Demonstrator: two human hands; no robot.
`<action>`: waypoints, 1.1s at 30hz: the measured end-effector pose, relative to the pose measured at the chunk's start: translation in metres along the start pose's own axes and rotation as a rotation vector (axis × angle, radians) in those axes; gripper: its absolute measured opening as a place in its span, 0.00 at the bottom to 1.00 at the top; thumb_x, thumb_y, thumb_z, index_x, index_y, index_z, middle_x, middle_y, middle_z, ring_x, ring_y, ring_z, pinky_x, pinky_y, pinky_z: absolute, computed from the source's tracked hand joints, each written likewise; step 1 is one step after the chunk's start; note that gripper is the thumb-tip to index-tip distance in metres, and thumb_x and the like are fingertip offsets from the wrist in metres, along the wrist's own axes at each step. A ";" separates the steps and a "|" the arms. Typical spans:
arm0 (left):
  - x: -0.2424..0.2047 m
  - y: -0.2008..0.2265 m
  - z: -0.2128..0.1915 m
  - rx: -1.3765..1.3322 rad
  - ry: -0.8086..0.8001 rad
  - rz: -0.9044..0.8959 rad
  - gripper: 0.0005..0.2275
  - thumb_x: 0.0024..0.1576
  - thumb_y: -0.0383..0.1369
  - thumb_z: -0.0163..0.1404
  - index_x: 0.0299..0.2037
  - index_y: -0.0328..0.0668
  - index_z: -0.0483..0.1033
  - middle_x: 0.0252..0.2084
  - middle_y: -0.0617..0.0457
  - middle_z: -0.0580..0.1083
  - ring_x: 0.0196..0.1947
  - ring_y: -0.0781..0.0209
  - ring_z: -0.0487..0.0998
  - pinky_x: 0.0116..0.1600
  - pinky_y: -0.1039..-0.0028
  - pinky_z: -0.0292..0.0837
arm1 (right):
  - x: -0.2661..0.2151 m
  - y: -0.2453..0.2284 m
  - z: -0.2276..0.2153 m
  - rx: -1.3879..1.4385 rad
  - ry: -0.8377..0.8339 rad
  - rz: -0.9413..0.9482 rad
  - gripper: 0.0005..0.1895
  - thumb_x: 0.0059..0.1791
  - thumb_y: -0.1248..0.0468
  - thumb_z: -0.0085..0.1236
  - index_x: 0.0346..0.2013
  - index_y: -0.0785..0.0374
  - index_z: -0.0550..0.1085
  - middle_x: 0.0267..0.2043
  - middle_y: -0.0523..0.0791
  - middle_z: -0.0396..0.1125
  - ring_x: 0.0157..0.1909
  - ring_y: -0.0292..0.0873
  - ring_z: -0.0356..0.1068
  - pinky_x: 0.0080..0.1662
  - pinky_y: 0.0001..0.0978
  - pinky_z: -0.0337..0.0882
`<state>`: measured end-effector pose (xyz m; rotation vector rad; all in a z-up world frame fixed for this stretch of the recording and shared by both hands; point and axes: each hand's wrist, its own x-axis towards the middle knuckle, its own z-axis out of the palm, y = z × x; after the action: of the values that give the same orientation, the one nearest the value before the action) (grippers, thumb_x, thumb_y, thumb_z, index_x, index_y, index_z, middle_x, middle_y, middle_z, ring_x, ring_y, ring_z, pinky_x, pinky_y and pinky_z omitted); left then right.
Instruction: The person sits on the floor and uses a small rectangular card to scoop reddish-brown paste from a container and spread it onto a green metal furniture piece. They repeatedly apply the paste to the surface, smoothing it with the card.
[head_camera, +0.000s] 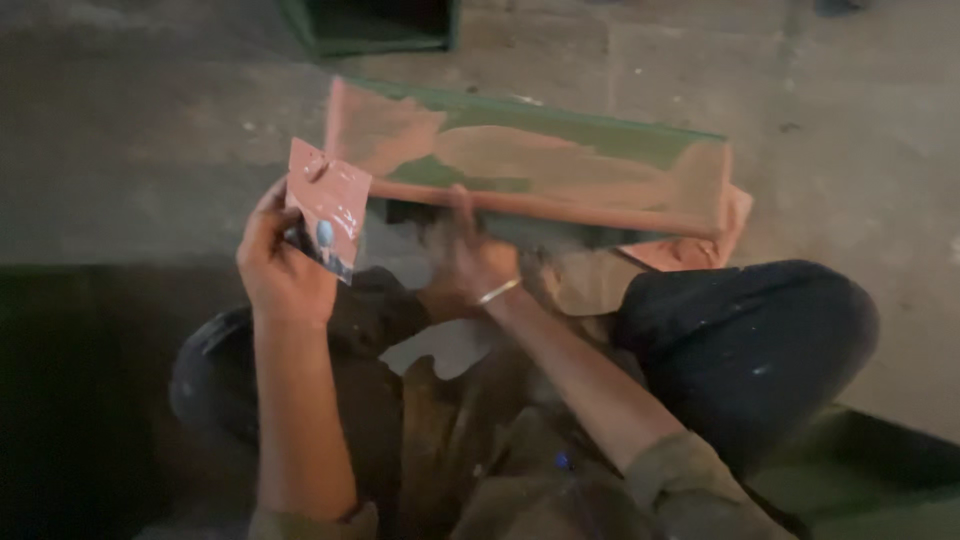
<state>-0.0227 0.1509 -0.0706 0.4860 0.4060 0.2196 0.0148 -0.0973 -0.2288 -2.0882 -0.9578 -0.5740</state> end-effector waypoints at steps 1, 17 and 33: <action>-0.002 0.006 -0.013 0.016 0.010 0.012 0.19 0.55 0.27 0.42 0.56 0.27 0.73 0.56 0.42 0.74 0.59 0.49 0.75 0.66 0.60 0.70 | 0.015 -0.009 0.024 -0.135 -0.177 0.116 0.46 0.53 0.75 0.41 0.80 0.54 0.32 0.49 0.69 0.64 0.40 0.70 0.69 0.36 0.54 0.72; -0.074 -0.012 -0.067 0.262 -0.277 -0.363 0.18 0.51 0.21 0.47 0.51 0.21 0.76 0.48 0.42 0.80 0.45 0.57 0.80 0.53 0.71 0.74 | 0.128 -0.131 -0.151 0.195 -0.749 -0.092 0.36 0.56 0.67 0.49 0.78 0.44 0.55 0.64 0.48 0.67 0.54 0.51 0.76 0.52 0.40 0.78; -0.064 -0.014 -0.059 0.113 -0.339 -0.177 0.23 0.60 0.31 0.53 0.63 0.21 0.71 0.54 0.38 0.76 0.50 0.50 0.78 0.55 0.64 0.74 | 0.116 -0.103 -0.094 -0.101 -0.767 0.467 0.46 0.50 0.61 0.52 0.77 0.49 0.39 0.52 0.60 0.68 0.33 0.60 0.73 0.31 0.51 0.73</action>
<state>-0.1042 0.1440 -0.1041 0.5830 0.1281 -0.0583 -0.0015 -0.0750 -0.0492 -2.5586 -0.7821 0.4657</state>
